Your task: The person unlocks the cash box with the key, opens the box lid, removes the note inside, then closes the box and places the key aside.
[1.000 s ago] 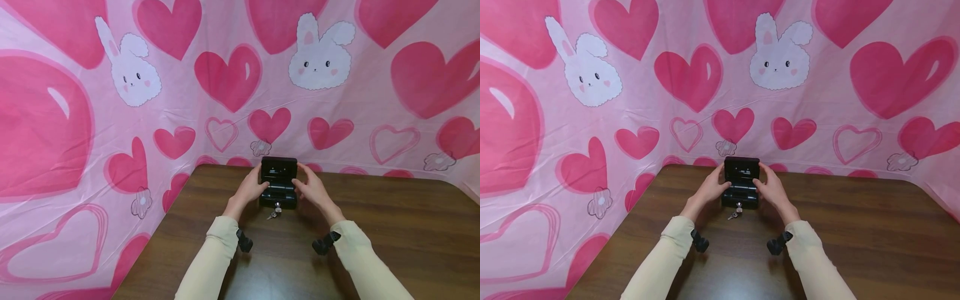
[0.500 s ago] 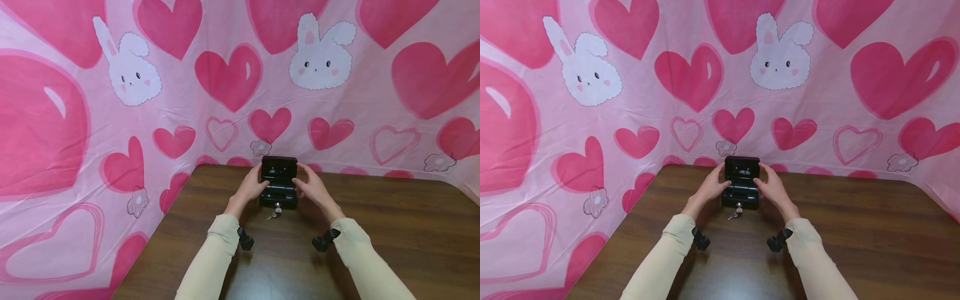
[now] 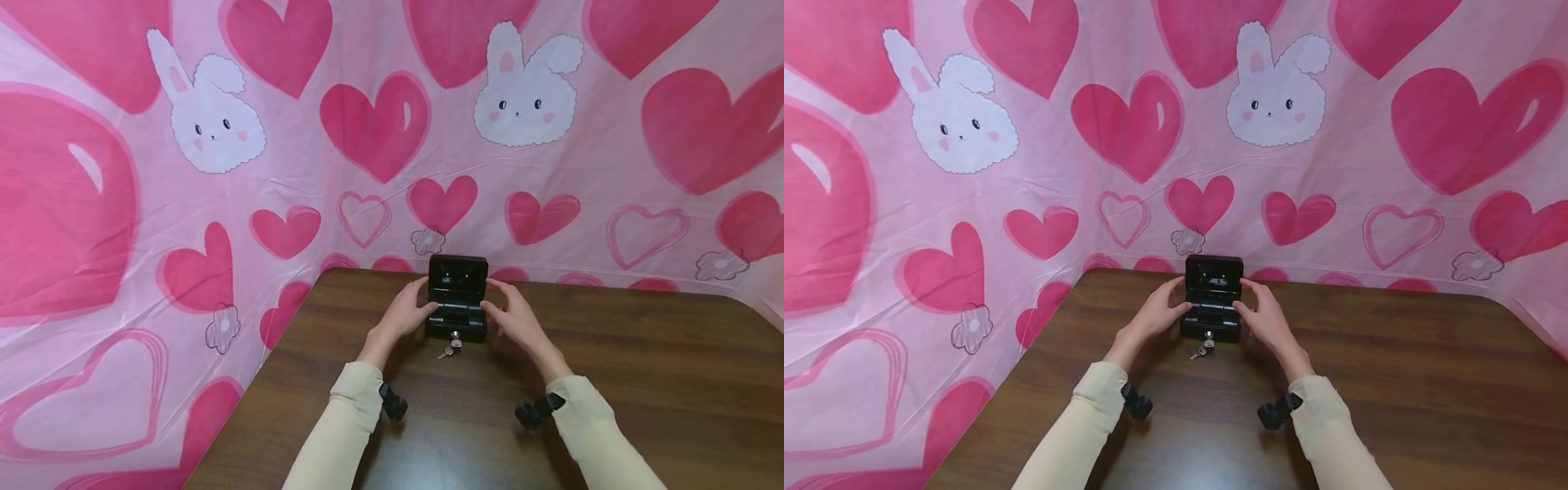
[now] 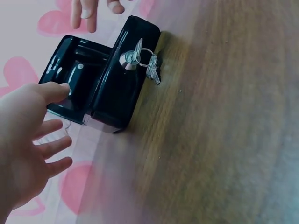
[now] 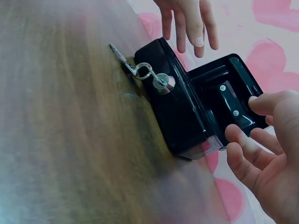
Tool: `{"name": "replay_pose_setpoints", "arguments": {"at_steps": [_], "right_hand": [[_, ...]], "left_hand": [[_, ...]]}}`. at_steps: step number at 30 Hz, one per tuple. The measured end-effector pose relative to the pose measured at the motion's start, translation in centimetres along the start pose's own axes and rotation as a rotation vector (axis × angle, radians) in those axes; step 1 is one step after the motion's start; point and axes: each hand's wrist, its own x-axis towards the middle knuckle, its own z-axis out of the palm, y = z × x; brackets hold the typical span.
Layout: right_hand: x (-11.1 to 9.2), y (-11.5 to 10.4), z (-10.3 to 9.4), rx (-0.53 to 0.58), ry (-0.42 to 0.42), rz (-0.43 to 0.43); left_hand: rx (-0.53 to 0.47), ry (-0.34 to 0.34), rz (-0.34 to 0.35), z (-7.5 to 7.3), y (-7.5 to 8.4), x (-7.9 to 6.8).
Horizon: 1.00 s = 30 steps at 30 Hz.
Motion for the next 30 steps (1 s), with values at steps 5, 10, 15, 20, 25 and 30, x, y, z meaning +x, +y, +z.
{"name": "replay_pose_setpoints", "arguments": {"at_steps": [5, 10, 15, 20, 25, 30], "right_hand": [[-0.7, 0.1, 0.2, -0.002, 0.005, 0.008], [-1.1, 0.0, 0.4, -0.014, 0.001, 0.031], [-1.4, -0.1, 0.6, -0.02, -0.008, 0.042], [-1.8, -0.2, 0.8, -0.026, -0.016, 0.064], [-1.9, -0.1, 1.0, -0.035, -0.02, 0.085], [-2.1, -0.1, 1.3, -0.043, -0.043, 0.084]], "left_hand": [[0.013, -0.01, 0.005, -0.1, -0.2, -0.9], [0.013, -0.017, 0.004, 0.1, -0.4, -1.7], [0.013, -0.038, -0.024, 0.2, -0.6, -2.3], [0.018, -0.058, -0.041, 0.2, -0.7, -2.8], [0.014, -0.06, -0.02, 0.3, -0.9, -3.1], [0.012, -0.065, -0.006, 0.5, -1.2, -3.3]]}}
